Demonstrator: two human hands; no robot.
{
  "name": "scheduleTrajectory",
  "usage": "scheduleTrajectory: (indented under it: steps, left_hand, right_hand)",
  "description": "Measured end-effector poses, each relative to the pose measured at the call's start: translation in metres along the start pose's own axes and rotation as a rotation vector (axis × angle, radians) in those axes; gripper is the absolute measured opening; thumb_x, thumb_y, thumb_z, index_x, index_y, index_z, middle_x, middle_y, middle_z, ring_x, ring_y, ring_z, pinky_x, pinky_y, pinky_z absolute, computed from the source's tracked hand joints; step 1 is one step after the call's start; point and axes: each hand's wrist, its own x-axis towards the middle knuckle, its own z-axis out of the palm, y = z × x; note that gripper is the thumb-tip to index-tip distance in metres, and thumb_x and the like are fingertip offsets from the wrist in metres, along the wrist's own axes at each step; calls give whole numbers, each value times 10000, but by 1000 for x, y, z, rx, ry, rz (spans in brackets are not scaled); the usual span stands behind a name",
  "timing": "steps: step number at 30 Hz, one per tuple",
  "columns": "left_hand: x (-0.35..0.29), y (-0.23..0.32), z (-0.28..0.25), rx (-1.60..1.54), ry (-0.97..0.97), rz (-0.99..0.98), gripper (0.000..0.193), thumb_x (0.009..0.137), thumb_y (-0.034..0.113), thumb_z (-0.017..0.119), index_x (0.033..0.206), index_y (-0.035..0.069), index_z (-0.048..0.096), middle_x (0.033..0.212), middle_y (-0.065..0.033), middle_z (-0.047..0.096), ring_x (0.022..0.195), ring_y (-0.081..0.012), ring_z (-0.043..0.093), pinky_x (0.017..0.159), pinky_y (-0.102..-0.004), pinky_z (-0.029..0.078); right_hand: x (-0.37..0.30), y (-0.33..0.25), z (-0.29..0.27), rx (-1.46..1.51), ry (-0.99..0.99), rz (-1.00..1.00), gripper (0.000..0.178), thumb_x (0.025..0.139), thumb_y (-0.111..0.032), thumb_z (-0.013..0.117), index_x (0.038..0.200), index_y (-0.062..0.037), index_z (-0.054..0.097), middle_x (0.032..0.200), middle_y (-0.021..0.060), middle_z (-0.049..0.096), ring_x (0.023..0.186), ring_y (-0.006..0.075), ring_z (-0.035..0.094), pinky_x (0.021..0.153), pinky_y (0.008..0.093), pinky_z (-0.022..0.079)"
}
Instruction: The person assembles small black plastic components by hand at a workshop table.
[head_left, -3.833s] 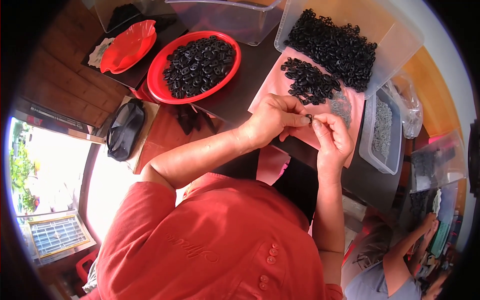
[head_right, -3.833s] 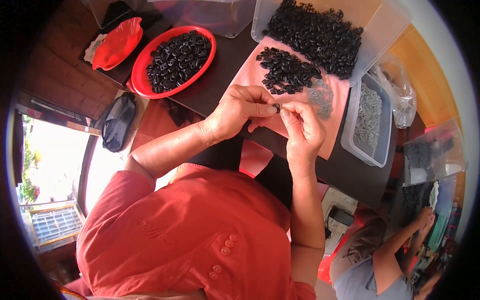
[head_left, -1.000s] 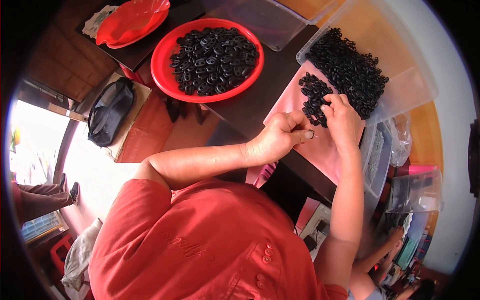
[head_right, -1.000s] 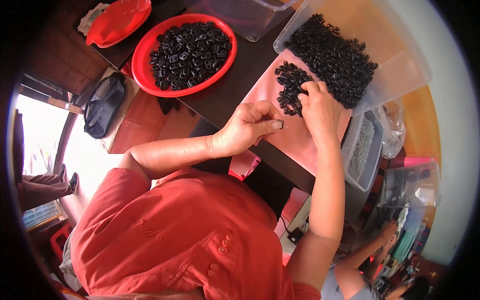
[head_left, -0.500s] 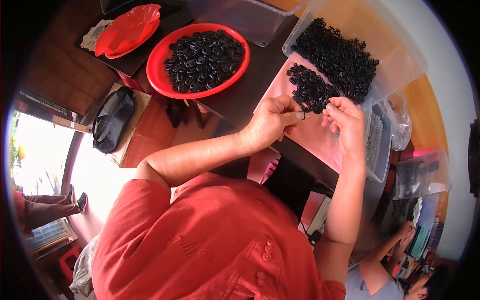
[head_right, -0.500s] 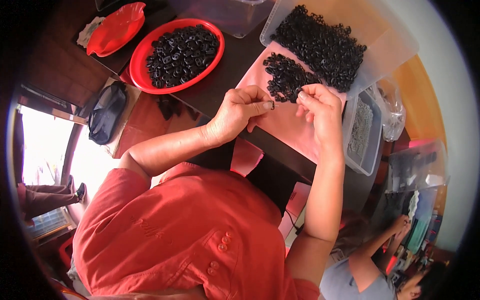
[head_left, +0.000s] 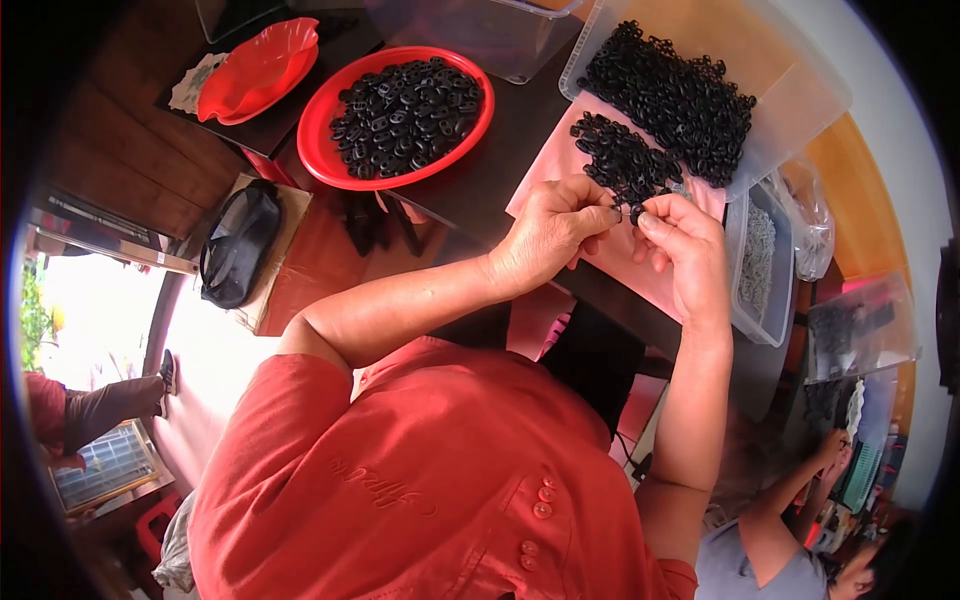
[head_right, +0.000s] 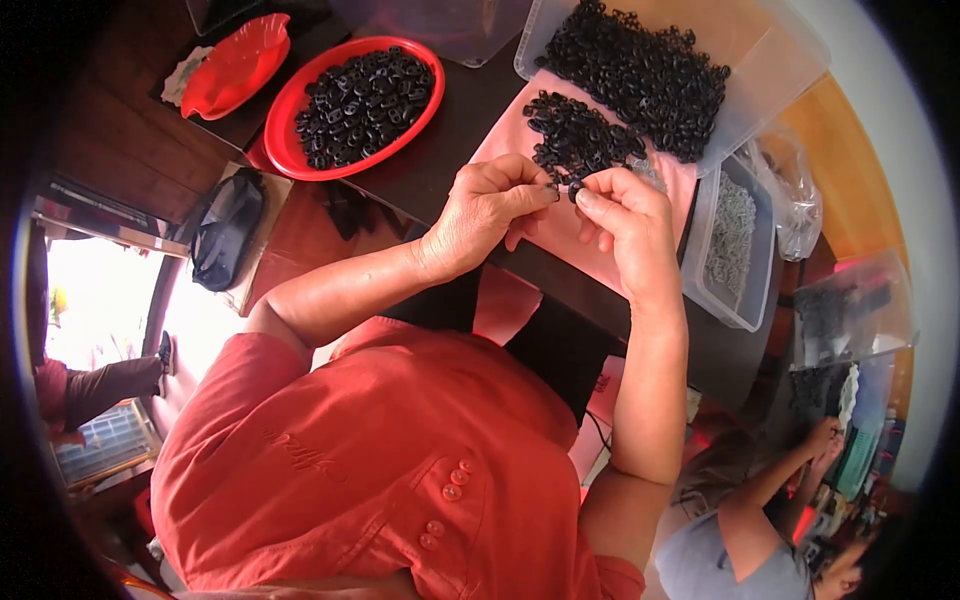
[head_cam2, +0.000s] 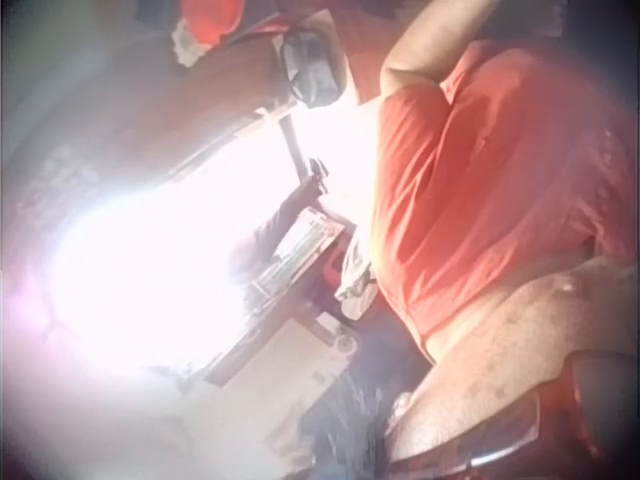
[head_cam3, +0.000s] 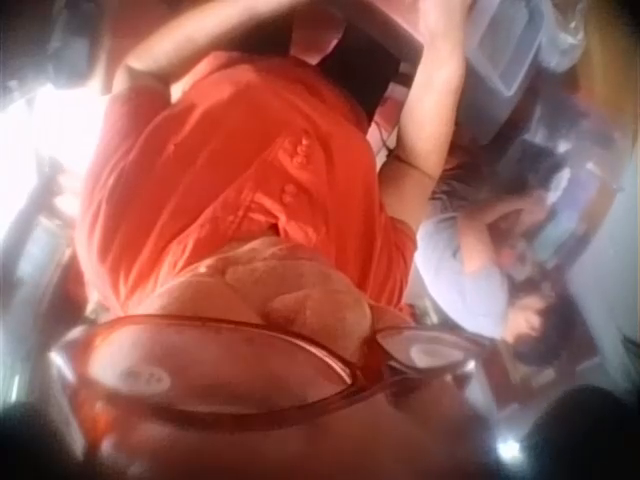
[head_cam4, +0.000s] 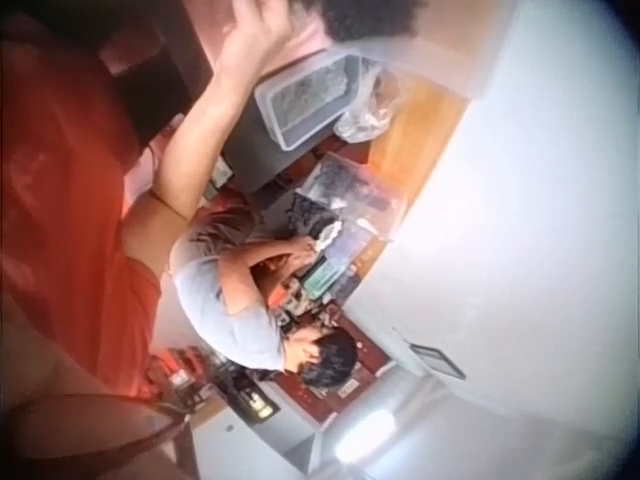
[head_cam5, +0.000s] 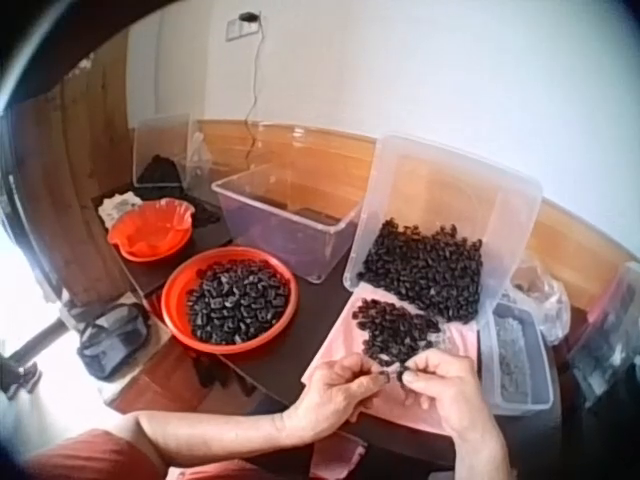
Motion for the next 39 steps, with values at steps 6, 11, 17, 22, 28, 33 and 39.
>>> scheduleTrajectory:
  steps: [6, 11, 17, 22, 28, 33, 39]
  left_hand:
    - [1, 5, -2, 46, 6, 4, 128, 914, 105, 637, 896, -19, 612, 688, -23, 588, 567, -70, 544, 441, -204, 414]
    - [-1, 4, -1, 24, 20, 33, 120, 903, 97, 634, 895, -21, 613, 690, -27, 591, 567, -72, 544, 441, -206, 414]
    - [-3, 6, -1, 32, -1, 2, 93, 904, 72, 634, 892, -17, 612, 709, -28, 600, 582, -73, 557, 455, -204, 427]
    - [-5, 6, -4, -115, -45, 48, 106, 889, -15, 653, 993, -38, 648, 797, -30, 625, 658, -81, 600, 490, -208, 480]
    - [-9, 9, -5, -8, -122, 186, 199, 853, -18, 694, 1050, -19, 666, 825, -37, 651, 645, -55, 579, 486, -184, 466]
    - [-13, 10, -2, -48, -203, 169, 193, 840, -19, 709, 1031, -11, 677, 838, -35, 664, 661, -54, 590, 479, -186, 461]
    - [-18, 11, -1, 19, -244, 199, 241, 820, -31, 728, 1054, 1, 678, 861, -34, 666, 734, -62, 616, 508, -193, 480]
  right_hand:
    - [3, -1, 2, 20, 1, 19, 104, 884, -129, 618, 887, -27, 641, 746, 1, 616, 603, 60, 551, 514, 187, 347]
    - [3, -1, 4, 44, -18, 25, 113, 885, -135, 620, 890, -26, 649, 751, -5, 619, 603, 57, 555, 510, 183, 348]
    - [1, 2, 7, 12, -32, 9, 116, 891, -136, 622, 906, -26, 653, 755, -6, 619, 609, 54, 551, 510, 182, 356]
    - [0, 1, 3, 26, -97, -21, 120, 898, -126, 612, 908, -9, 637, 757, 13, 619, 612, 66, 556, 524, 180, 366]
    - [-3, 6, -5, 96, -182, -40, 117, 906, -101, 610, 930, 14, 620, 773, 37, 621, 616, 78, 547, 569, 182, 394]
    - [-9, 13, -5, 272, -188, -33, 95, 890, -95, 652, 911, -4, 632, 779, -12, 590, 584, 31, 469, 521, 162, 354]
    - [-20, -1, 2, 337, -229, 26, 120, 912, -99, 633, 957, 12, 647, 774, 12, 615, 610, 54, 545, 506, 180, 384]
